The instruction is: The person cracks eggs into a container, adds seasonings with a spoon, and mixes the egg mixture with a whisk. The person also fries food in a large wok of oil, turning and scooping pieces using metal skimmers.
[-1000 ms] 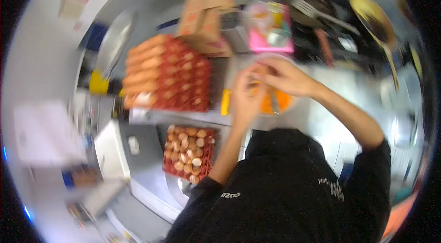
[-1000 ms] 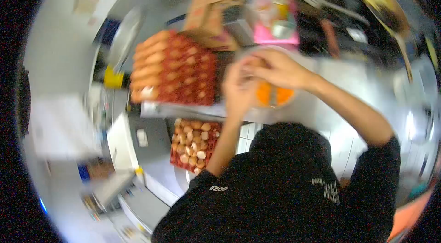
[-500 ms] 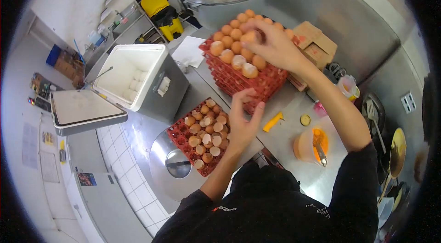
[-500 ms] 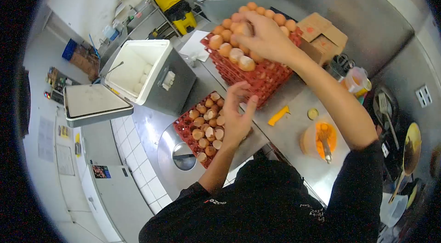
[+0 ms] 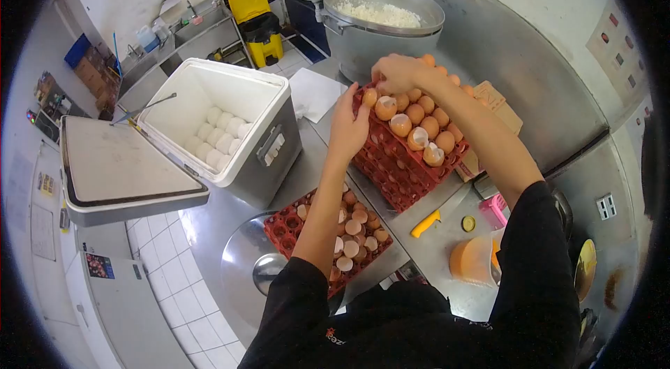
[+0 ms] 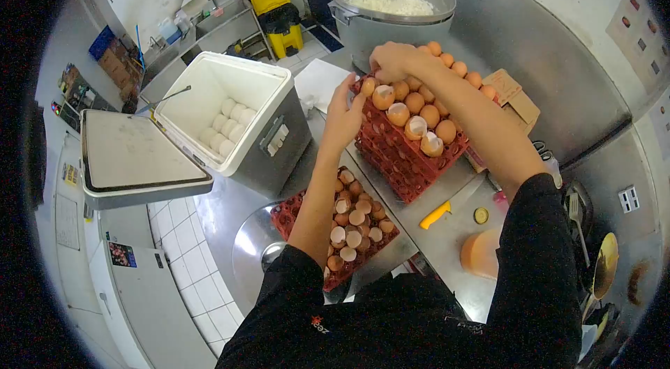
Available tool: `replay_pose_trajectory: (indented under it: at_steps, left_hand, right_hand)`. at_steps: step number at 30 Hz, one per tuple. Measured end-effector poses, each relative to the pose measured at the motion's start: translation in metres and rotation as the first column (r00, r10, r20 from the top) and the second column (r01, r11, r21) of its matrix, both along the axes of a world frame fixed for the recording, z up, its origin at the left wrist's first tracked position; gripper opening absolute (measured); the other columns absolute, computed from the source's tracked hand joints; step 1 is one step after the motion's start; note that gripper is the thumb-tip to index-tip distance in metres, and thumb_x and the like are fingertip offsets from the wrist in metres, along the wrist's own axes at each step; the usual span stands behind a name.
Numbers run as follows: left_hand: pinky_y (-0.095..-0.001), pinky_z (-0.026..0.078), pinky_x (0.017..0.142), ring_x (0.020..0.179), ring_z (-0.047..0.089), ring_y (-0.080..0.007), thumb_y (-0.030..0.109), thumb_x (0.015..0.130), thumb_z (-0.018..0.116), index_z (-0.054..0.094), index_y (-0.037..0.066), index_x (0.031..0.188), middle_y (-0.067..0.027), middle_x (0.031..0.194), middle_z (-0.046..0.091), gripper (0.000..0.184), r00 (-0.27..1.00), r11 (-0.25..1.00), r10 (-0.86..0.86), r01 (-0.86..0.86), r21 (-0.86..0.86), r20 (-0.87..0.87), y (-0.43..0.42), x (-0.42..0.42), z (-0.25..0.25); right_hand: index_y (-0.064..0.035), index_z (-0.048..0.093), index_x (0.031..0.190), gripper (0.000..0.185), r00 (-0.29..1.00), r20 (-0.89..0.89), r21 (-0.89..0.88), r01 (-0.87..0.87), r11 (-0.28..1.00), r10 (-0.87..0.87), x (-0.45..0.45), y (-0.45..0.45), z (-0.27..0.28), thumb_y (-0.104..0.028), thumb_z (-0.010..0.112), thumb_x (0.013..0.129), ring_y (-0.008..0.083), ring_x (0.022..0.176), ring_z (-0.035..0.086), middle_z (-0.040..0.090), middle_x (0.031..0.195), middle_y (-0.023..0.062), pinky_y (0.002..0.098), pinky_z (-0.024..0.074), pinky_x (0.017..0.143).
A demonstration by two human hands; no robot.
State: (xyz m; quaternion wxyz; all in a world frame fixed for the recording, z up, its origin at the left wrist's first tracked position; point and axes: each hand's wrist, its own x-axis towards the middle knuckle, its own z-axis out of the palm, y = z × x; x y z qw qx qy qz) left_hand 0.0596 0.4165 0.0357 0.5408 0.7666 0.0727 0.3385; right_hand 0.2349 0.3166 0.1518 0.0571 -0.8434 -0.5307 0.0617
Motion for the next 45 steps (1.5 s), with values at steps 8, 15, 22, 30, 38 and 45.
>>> replay_pose_trajectory:
  at_steps: [8, 15, 22, 30, 38, 45]
  left_hand:
    - [-0.0467, 0.043, 0.118, 0.137, 0.056, -0.0408, 0.012, 0.102, 0.059, 0.057, 0.000, 0.147, -0.0242, 0.146, 0.060, 0.047, 0.999, 0.994, 0.003, 0.002, 0.105, -0.046, 0.000, 0.005, 0.000]
    - [-0.0472, 0.043, 0.117, 0.134, 0.057, -0.0419, 0.013, 0.103, 0.059, 0.056, -0.001, 0.148, -0.0251, 0.143, 0.061, 0.047, 1.000, 0.986, 0.012, -0.013, 0.164, 0.009, -0.001, 0.009, -0.008]
    - [-0.0455, 0.045, 0.112, 0.127, 0.059, -0.0389, 0.013, 0.106, 0.061, 0.057, -0.004, 0.143, -0.0232, 0.137, 0.062, 0.041, 0.971, 0.965, 0.176, -0.203, 0.166, 0.164, -0.029, -0.017, 0.031]
    - [-0.0430, 0.049, 0.103, 0.115, 0.064, -0.0341, 0.003, 0.095, 0.071, 0.068, 0.000, 0.123, -0.0176, 0.121, 0.069, 0.028, 0.897, 0.907, -0.403, 0.366, 0.209, 0.178, -0.212, -0.108, 0.038]
    - [-0.0437, 0.057, 0.092, 0.104, 0.073, -0.0348, 0.006, 0.098, 0.070, 0.067, 0.003, 0.128, -0.0176, 0.120, 0.073, 0.030, 0.558, 0.539, -0.817, 0.828, 0.156, -0.146, -0.401, -0.103, -0.008]
    - [-0.0394, 0.060, 0.079, 0.094, 0.075, -0.0293, 0.010, 0.100, 0.069, 0.065, 0.007, 0.134, -0.0139, 0.116, 0.074, 0.034, 0.550, 0.500, -0.767, 0.835, 0.230, -0.330, -0.442, -0.101, -0.028]
  right_hand:
    - [-0.0018, 0.081, 0.103, 0.037, 0.993, 0.078, -0.442, 0.110, 0.890, -0.084, -0.015, 0.028, 0.022, -0.026, 0.085, 0.075, 0.0343, 0.090, 0.078, 0.081, 0.094, 0.0173, 0.0435, 0.0629, 0.078]
    - [0.0033, 0.080, 0.094, 0.035, 0.983, 0.157, -0.296, 0.143, 0.944, -0.100, -0.028, 0.009, 0.040, -0.023, 0.089, 0.072, 0.0322, 0.086, 0.078, 0.079, 0.085, 0.0191, 0.0404, 0.0632, 0.076]
    - [-0.0031, 0.063, 0.135, 0.044, 0.515, -0.813, 0.514, 0.417, 0.749, 0.271, -0.015, -0.125, 0.046, -0.026, 0.062, 0.098, 0.0232, 0.110, 0.068, 0.059, 0.138, 0.0135, 0.0381, 0.0622, 0.087]
    - [0.0004, 0.054, 0.147, 0.051, 0.147, -0.906, 0.253, 0.940, 0.230, 0.397, -0.158, -0.422, -0.031, -0.023, 0.050, 0.102, 0.0149, 0.090, 0.059, 0.064, 0.120, 0.0113, 0.0296, 0.0524, 0.078]
    - [-0.0041, 0.059, 0.136, 0.033, 0.563, -0.514, 0.522, 0.804, 0.286, -0.647, -0.293, -0.571, -0.076, -0.009, 0.060, 0.103, 0.0210, 0.106, 0.063, 0.063, 0.118, 0.0111, 0.0356, 0.0531, 0.092]
    - [-0.0027, 0.060, 0.121, 0.036, 0.705, -0.214, 0.488, 0.677, 0.552, -0.676, -0.333, -0.581, -0.143, -0.006, 0.070, 0.086, 0.0407, 0.109, 0.064, 0.061, 0.121, 0.0191, 0.0474, 0.0567, 0.090]
